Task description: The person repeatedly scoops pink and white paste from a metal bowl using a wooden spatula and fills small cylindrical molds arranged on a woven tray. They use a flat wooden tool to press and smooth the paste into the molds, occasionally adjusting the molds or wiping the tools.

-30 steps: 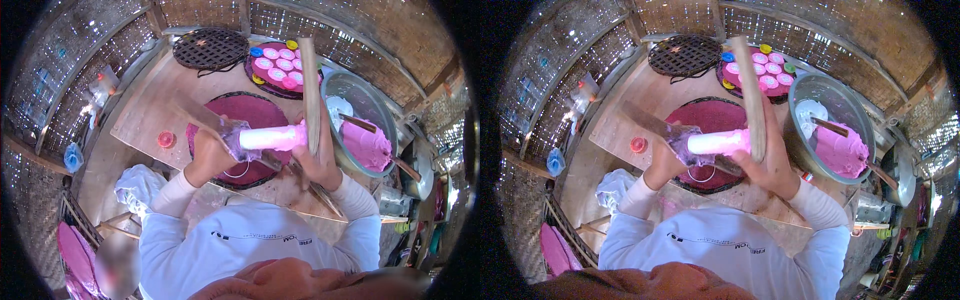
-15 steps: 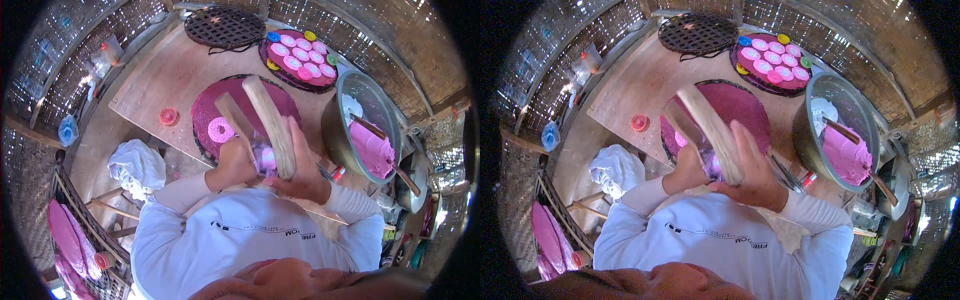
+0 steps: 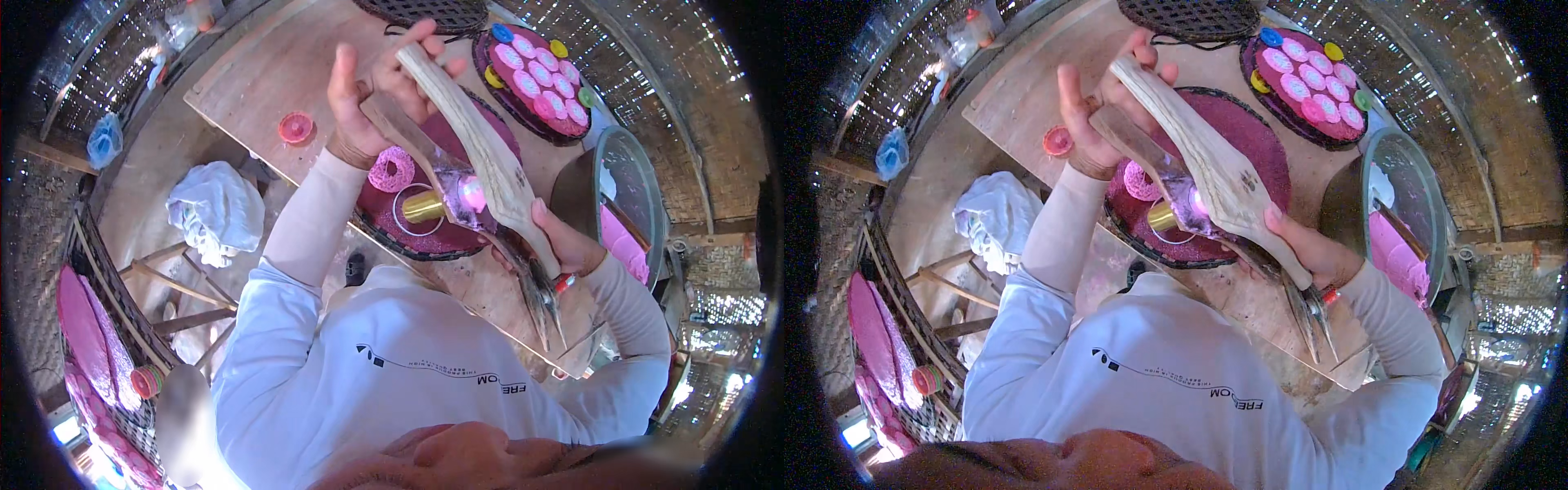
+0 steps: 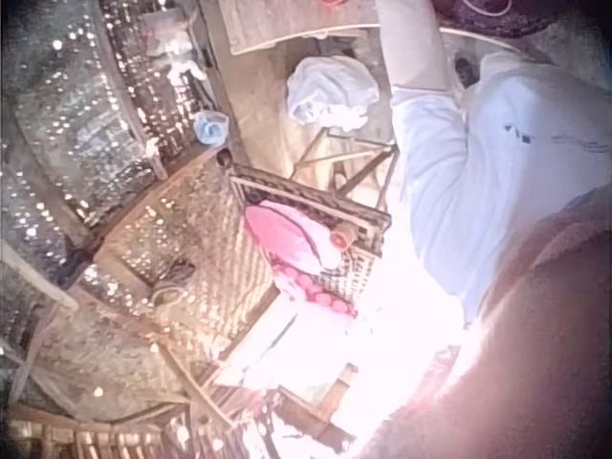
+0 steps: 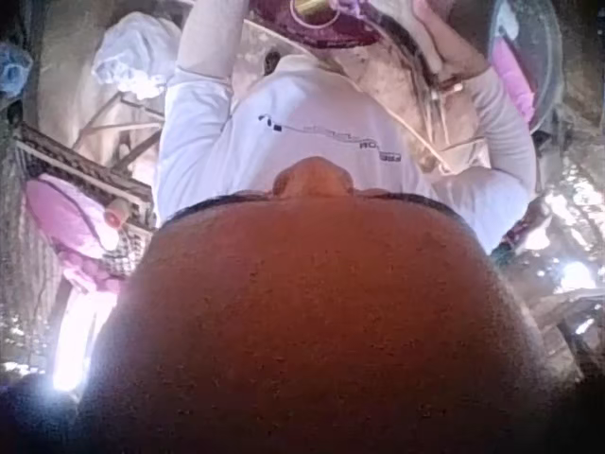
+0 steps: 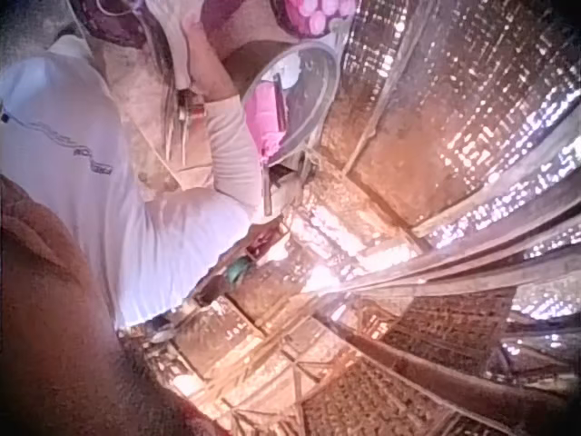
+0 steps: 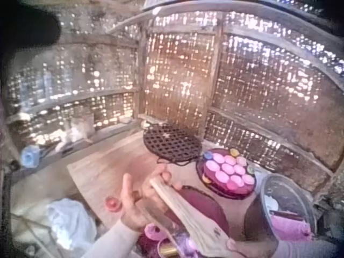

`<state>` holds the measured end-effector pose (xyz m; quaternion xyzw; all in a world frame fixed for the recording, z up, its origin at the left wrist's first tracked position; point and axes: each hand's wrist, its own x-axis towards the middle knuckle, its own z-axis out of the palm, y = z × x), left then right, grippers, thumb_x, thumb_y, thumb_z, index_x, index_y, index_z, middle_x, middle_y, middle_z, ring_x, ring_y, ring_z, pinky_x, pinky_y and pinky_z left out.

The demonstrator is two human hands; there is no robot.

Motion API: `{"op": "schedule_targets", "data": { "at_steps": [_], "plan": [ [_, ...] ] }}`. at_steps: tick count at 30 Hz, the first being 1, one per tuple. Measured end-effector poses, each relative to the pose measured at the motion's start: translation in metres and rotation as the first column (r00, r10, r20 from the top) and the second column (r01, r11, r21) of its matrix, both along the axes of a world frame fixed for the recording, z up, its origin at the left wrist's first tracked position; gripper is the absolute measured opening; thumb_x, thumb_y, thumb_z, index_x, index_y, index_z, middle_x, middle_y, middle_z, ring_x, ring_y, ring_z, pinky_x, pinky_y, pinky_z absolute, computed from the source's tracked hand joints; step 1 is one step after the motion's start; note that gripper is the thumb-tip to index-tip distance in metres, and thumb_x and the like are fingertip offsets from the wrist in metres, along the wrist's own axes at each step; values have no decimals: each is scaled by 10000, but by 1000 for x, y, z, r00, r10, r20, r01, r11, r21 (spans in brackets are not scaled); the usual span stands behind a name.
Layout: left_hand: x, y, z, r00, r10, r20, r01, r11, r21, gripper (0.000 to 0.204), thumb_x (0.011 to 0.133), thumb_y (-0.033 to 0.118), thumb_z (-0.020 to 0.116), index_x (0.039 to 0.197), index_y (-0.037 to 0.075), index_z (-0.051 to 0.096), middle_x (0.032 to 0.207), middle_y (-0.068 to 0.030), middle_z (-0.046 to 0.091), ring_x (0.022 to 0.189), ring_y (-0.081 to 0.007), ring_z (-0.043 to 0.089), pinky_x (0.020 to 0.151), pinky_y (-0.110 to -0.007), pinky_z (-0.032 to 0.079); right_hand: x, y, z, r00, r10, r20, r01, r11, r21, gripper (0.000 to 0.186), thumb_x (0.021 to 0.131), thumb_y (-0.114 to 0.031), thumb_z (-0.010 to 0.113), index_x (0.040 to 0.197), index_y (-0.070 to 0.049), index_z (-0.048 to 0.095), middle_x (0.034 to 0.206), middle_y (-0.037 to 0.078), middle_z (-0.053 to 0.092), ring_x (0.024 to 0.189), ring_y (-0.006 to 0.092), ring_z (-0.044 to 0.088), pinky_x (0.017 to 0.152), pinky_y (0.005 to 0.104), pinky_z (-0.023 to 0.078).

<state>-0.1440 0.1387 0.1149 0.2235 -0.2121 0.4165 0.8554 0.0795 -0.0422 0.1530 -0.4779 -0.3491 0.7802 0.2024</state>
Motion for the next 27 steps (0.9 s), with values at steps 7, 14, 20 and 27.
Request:
{"op": "schedule_targets", "data": {
  "at_steps": [7, 14, 20, 27],
  "plan": [
    [-12, -3, -59, 1000, 5, -29, -12, 976, -217, 226, 891, 359, 469, 876, 142, 530, 802, 11, 478, 855, -224, 471, 803, -417, 411, -8, 20, -34, 989, 69, 133, -59, 995, -82, 618, 910, -577, 287, 1089, -41, 536, 808, 38, 580, 701, 95, 554, 604, 234, 437],
    [-26, 0, -82, 997, 57, -60, -65, 987, -149, 223, 873, 362, 464, 772, 169, 513, 704, 36, 482, 736, -199, 466, 761, -369, 395, -10, 28, -63, 866, 127, 484, -233, 958, 166, 640, 910, -571, 288, 859, -32, 630, 655, 35, 572, 599, 116, 516, 546, 273, 396],
    [-30, -1, -82, 991, 90, -95, -108, 973, -204, 248, 874, 370, 453, 758, 155, 500, 697, 24, 490, 735, -214, 478, 741, -370, 407, -18, 28, -61, 875, 108, 471, -198, 969, 145, 651, 890, -593, 318, 850, -22, 629, 606, 33, 557, 541, 123, 503, 514, 278, 394],
    [-13, -14, -99, 990, 96, -105, -130, 909, -395, 266, 867, 364, 479, 732, 134, 482, 689, -8, 472, 774, -237, 500, 720, -358, 430, -18, 22, -33, 889, 30, 457, -43, 999, 17, 636, 872, -607, 359, 848, -34, 635, 597, 42, 552, 513, 109, 508, 468, 253, 401]
  ]
}}
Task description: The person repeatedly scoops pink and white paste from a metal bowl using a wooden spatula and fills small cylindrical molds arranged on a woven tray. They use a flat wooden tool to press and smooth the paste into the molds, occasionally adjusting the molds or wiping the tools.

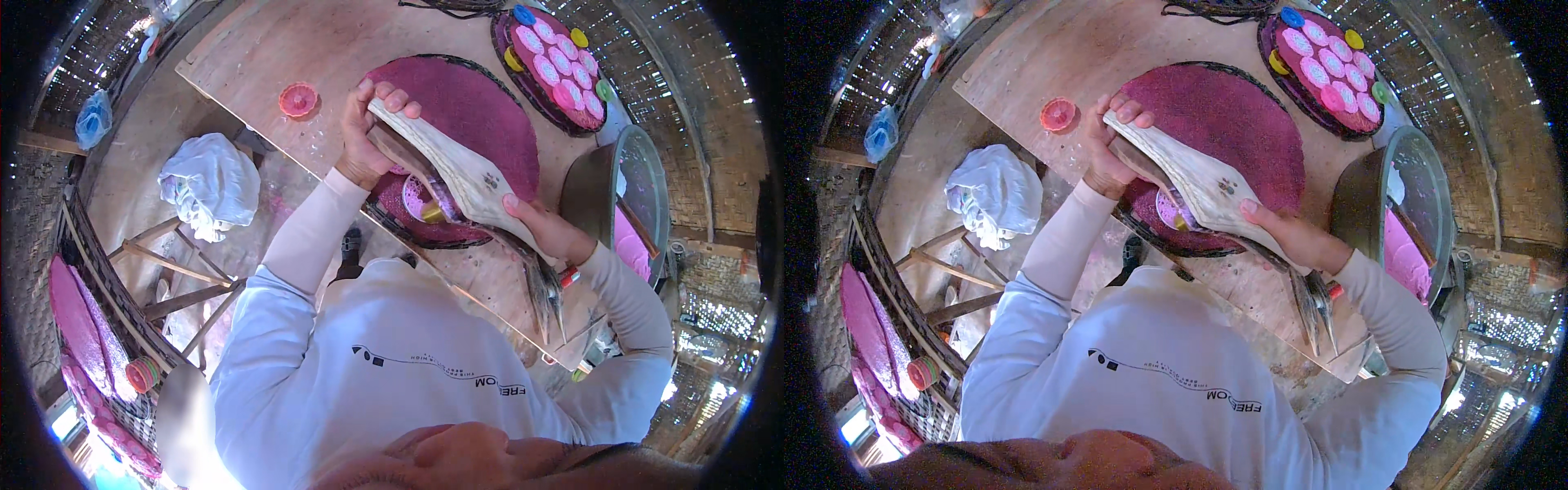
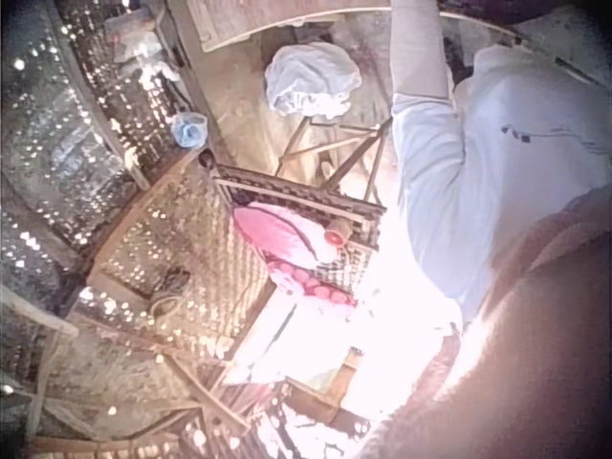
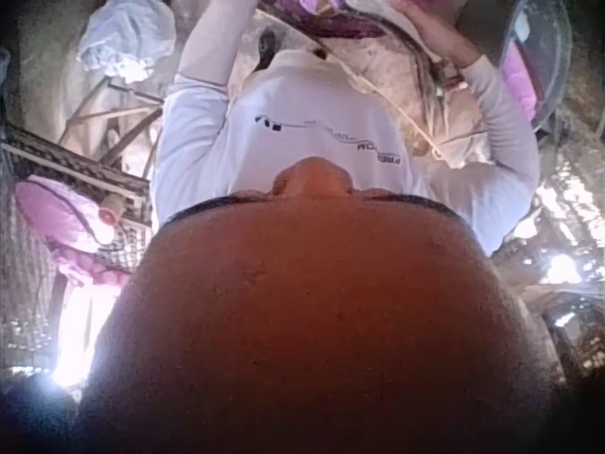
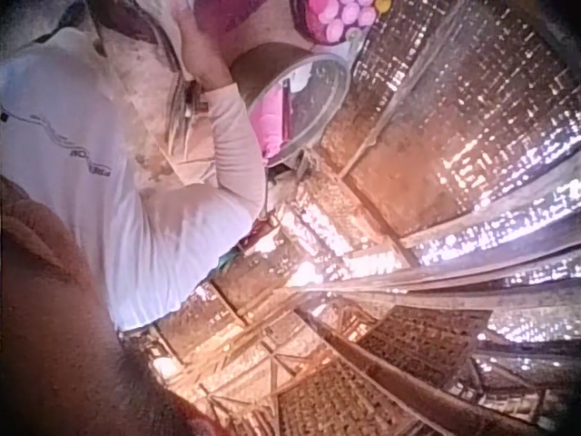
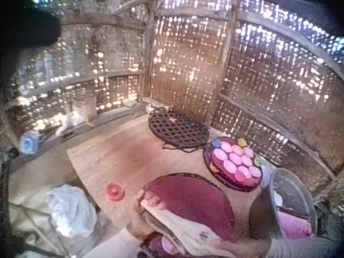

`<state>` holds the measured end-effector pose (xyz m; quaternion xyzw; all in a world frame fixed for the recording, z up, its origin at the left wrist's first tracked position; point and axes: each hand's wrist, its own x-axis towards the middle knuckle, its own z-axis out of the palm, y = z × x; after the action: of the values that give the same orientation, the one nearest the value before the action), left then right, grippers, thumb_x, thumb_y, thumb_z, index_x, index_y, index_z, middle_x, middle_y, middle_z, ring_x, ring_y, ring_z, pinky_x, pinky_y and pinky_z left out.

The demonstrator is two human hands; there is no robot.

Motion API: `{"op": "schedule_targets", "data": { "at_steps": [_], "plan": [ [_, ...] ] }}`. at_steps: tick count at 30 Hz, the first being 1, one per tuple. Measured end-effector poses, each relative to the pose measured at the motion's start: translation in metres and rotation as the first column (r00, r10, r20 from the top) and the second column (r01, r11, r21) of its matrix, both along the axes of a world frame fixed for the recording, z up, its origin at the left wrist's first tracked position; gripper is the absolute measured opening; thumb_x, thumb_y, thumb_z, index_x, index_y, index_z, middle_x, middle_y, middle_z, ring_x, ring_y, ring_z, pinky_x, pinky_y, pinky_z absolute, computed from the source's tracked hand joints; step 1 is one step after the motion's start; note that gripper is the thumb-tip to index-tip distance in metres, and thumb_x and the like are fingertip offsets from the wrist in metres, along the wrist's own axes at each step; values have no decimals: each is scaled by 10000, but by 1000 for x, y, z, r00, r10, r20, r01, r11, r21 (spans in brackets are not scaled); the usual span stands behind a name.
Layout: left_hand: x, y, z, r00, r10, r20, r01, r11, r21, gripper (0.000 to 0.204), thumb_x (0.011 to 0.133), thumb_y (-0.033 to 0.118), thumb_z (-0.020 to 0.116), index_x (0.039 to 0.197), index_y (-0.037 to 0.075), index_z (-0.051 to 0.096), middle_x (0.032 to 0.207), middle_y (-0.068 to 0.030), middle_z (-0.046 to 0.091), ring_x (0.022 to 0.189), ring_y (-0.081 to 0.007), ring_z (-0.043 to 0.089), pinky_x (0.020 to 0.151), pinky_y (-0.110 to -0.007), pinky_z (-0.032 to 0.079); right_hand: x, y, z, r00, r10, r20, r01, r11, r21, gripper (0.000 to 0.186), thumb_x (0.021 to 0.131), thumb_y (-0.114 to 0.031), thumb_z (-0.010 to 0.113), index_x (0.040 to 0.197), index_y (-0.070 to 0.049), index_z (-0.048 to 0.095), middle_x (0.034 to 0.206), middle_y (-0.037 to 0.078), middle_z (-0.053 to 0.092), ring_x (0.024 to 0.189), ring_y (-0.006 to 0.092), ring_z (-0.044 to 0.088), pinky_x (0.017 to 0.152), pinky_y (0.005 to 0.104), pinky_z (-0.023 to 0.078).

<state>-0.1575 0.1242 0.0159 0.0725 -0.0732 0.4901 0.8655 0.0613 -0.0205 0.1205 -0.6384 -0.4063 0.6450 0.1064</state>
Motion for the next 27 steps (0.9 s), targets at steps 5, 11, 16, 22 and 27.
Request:
{"op": "schedule_targets", "data": {
  "at_steps": [5, 11, 16, 22, 27],
  "plan": [
    [14, -1, 4, 999, -23, 49, 25, 999, -44, 256, 867, 347, 489, 705, 151, 468, 652, 13, 460, 730, -222, 484, 699, -345, 423, 17, 5, 6, 979, 73, 189, -74, 997, 2, 643, 845, -620, 415, 776, -25, 650, 571, 40, 555, 482, 111, 514, 460, 265, 411],
    [8, 13, 2, 999, 44, -7, -43, 993, 111, 232, 890, 332, 452, 701, 197, 450, 616, 74, 468, 660, -146, 488, 781, -397, 394, 4, 13, 12, 952, 66, 299, -133, 969, 209, 708, 774, -672, 478, 720, 14, 649, 542, 65, 554, 464, 142, 531, 453, 290, 415],
    [-15, 23, 1, 997, 71, -35, -63, 978, 200, 216, 884, 326, 459, 708, 200, 449, 625, 76, 477, 652, -141, 484, 794, -403, 390, -4, 18, -8, 914, 76, 398, -167, 966, 200, 771, 716, -724, 494, 712, 33, 645, 526, 88, 543, 473, 165, 541, 465, 319, 422],
    [-30, 7, 3, 983, 112, -148, -99, 991, 92, 208, 875, 321, 471, 717, 191, 435, 631, 68, 437, 668, -140, 475, 755, -364, 403, -17, 16, -6, 906, 155, 395, -204, 975, 86, 831, 708, -758, 454, 692, 52, 637, 528, 108, 538, 505, 192, 557, 505, 343, 434],
    [-17, -3, -8, 999, -48, -2, 48, 998, 37, 417, 860, 499, 442, 999, 110, 494, 842, -45, 536, 888, -247, 508, 808, -392, 417, 0, 0, -6, 961, 86, 264, -122, 985, 122, 741, 793, -670, 447, 700, 42, 632, 563, 81, 559, 489, 164, 550, 482, 317, 423]
  ]
}}
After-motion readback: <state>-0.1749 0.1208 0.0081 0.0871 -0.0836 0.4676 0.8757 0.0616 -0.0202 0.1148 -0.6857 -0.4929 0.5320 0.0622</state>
